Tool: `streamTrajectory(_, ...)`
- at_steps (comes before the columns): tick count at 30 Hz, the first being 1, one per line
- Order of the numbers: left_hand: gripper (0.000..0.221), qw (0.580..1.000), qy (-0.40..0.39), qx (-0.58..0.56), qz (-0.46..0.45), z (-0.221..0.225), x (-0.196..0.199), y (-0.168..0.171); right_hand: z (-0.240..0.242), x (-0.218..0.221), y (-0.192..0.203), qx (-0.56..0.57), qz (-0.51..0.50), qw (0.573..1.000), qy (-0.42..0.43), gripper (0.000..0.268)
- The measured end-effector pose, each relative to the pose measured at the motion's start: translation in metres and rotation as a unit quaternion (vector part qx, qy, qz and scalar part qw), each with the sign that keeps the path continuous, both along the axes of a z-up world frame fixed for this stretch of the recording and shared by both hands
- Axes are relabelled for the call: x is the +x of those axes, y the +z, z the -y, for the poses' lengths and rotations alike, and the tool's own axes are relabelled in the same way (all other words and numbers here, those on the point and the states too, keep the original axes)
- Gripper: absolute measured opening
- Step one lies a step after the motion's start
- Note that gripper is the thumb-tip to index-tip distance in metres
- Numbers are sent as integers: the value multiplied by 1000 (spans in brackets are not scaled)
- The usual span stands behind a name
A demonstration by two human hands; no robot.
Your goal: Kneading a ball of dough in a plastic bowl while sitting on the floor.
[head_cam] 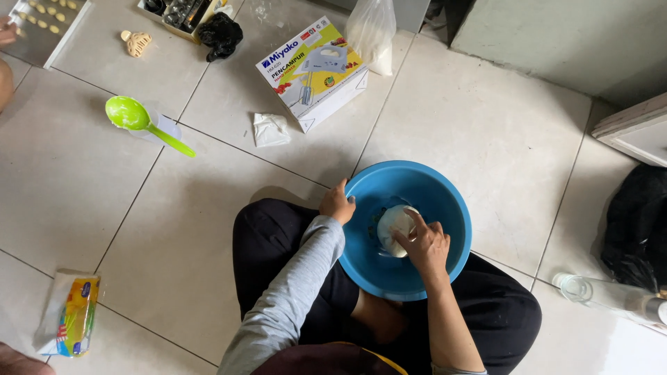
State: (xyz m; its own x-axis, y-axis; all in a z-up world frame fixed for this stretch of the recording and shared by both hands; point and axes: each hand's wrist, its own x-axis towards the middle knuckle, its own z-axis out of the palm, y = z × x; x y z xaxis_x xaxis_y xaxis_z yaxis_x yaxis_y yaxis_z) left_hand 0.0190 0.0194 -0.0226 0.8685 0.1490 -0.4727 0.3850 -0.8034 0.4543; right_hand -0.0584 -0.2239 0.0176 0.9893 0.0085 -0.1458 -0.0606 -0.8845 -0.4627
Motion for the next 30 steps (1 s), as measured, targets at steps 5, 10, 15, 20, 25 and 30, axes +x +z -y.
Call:
streamTrajectory(5,57,1000,3,1,3,2,-2,18,-17,18,-24,-15,-61,998,-8,65)
streamTrajectory(10,57,1000,9,0,9,5,-2,19,-48,52,-69,11,-70,997,-26,49)
streamTrajectory(15,55,999,12,-21,38,9,-3,15,-79,83,-94,-111,-41,989,-88,58)
streamTrajectory(20,54,997,17,-36,61,10,-2,7,-108,59,-108,-229,181,956,29,37)
streamTrajectory(25,54,996,21,-35,76,10,-3,-1,-111,-1,-55,-125,183,965,143,25)
streamTrajectory(30,54,997,22,-35,64,11,-2,-10,-74,-50,4,68,117,976,167,23)
